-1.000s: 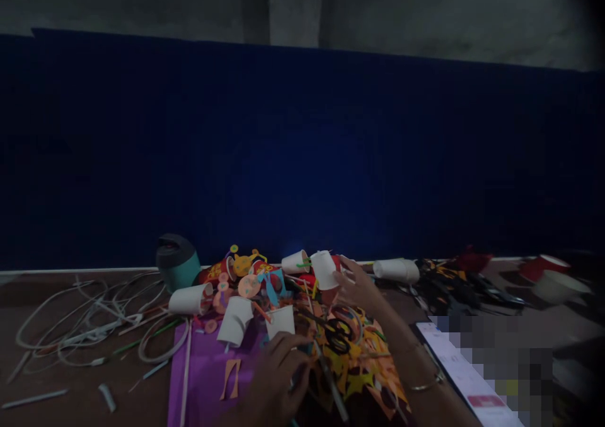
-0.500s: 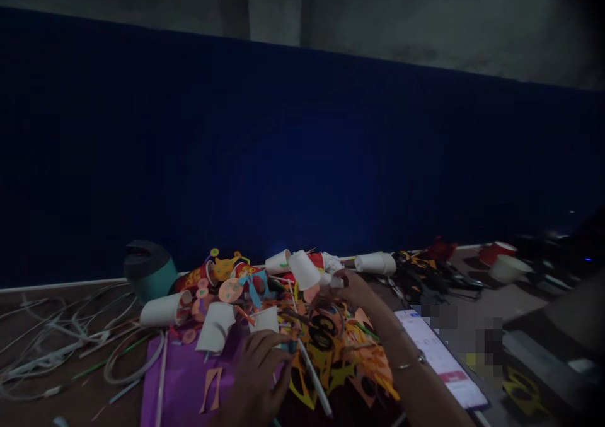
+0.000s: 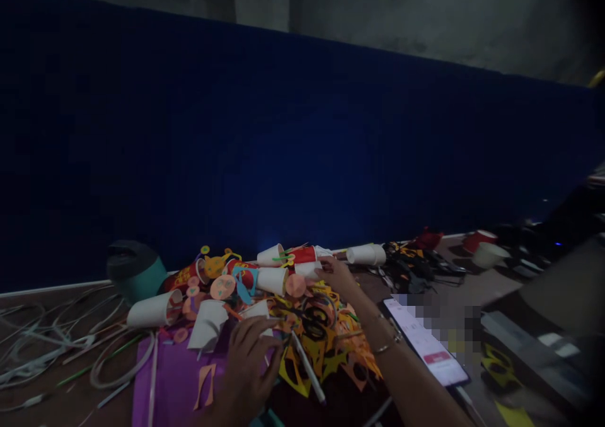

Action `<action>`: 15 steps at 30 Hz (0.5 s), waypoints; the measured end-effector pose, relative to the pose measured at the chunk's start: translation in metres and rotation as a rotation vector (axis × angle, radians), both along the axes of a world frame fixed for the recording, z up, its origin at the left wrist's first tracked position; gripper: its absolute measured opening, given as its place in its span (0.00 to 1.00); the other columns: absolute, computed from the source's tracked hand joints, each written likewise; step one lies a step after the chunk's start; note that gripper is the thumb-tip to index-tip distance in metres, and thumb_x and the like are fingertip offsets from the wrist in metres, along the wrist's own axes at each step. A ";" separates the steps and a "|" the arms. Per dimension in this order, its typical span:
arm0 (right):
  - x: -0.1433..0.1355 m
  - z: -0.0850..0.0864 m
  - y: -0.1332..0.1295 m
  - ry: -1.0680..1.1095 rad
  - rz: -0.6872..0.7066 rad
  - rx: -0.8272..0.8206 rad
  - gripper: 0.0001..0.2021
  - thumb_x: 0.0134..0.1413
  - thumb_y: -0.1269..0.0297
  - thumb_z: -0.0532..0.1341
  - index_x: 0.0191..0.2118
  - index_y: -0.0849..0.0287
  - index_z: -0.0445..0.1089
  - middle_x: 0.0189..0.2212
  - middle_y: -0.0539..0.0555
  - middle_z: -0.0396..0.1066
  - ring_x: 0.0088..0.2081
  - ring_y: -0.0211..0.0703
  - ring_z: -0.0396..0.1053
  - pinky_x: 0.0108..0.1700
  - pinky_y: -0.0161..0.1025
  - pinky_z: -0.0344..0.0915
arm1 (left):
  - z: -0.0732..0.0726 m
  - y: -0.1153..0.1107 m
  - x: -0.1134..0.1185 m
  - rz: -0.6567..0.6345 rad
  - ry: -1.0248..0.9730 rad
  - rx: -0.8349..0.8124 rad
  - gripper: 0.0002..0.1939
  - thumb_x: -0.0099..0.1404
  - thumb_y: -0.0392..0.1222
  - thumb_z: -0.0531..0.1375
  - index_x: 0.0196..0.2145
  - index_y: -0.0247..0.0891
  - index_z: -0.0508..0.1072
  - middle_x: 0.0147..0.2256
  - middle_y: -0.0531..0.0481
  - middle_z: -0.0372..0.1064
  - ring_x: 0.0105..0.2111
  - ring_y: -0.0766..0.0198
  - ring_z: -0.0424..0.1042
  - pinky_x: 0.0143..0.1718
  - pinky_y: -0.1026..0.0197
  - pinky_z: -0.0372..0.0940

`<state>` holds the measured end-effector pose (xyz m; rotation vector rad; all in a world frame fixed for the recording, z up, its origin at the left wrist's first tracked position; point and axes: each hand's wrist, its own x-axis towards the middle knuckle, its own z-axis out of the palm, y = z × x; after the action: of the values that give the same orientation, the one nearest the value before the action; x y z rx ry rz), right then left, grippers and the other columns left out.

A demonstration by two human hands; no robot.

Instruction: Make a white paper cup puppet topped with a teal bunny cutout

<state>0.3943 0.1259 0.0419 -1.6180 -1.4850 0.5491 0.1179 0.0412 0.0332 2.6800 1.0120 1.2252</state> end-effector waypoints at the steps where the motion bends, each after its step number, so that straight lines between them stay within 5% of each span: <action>1: 0.002 0.001 -0.002 -0.027 -0.006 -0.002 0.16 0.47 0.66 0.59 0.44 0.62 0.69 0.38 0.58 0.75 0.38 0.46 0.73 0.39 0.40 0.69 | 0.000 0.002 -0.001 0.027 -0.007 0.013 0.06 0.61 0.33 0.56 0.34 0.42 0.70 0.45 0.46 0.70 0.51 0.52 0.63 0.50 0.48 0.57; 5: 0.009 0.013 -0.016 -0.187 -0.051 -0.019 0.16 0.49 0.66 0.57 0.45 0.61 0.70 0.43 0.59 0.73 0.41 0.48 0.72 0.39 0.39 0.66 | 0.000 0.015 -0.006 0.128 -0.002 0.025 0.05 0.61 0.34 0.55 0.33 0.42 0.69 0.49 0.45 0.67 0.54 0.50 0.60 0.54 0.43 0.52; 8: 0.010 0.025 -0.035 -0.326 -0.040 -0.084 0.10 0.49 0.69 0.56 0.35 0.60 0.73 0.32 0.57 0.75 0.36 0.47 0.72 0.37 0.37 0.63 | 0.002 0.021 -0.008 0.177 -0.001 0.022 0.05 0.62 0.35 0.55 0.33 0.42 0.70 0.49 0.45 0.68 0.53 0.50 0.62 0.56 0.42 0.49; 11: 0.004 0.032 -0.057 -0.445 0.087 -0.170 0.09 0.47 0.71 0.57 0.26 0.58 0.75 0.25 0.54 0.75 0.31 0.44 0.71 0.34 0.35 0.61 | 0.005 0.023 -0.009 0.214 0.007 -0.005 0.04 0.63 0.37 0.54 0.33 0.42 0.69 0.48 0.45 0.69 0.50 0.51 0.64 0.55 0.42 0.48; 15: -0.012 0.035 -0.082 -0.579 0.276 -0.254 0.11 0.43 0.75 0.57 0.27 0.55 0.76 0.30 0.52 0.76 0.34 0.44 0.71 0.35 0.34 0.60 | 0.011 0.022 -0.010 0.235 0.021 -0.037 0.04 0.64 0.38 0.54 0.33 0.42 0.69 0.44 0.46 0.71 0.46 0.53 0.68 0.54 0.44 0.46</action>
<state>0.3824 0.0439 0.0764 -1.8797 -2.1604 0.4510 0.1083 0.0635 0.0445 2.6099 1.3712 1.1995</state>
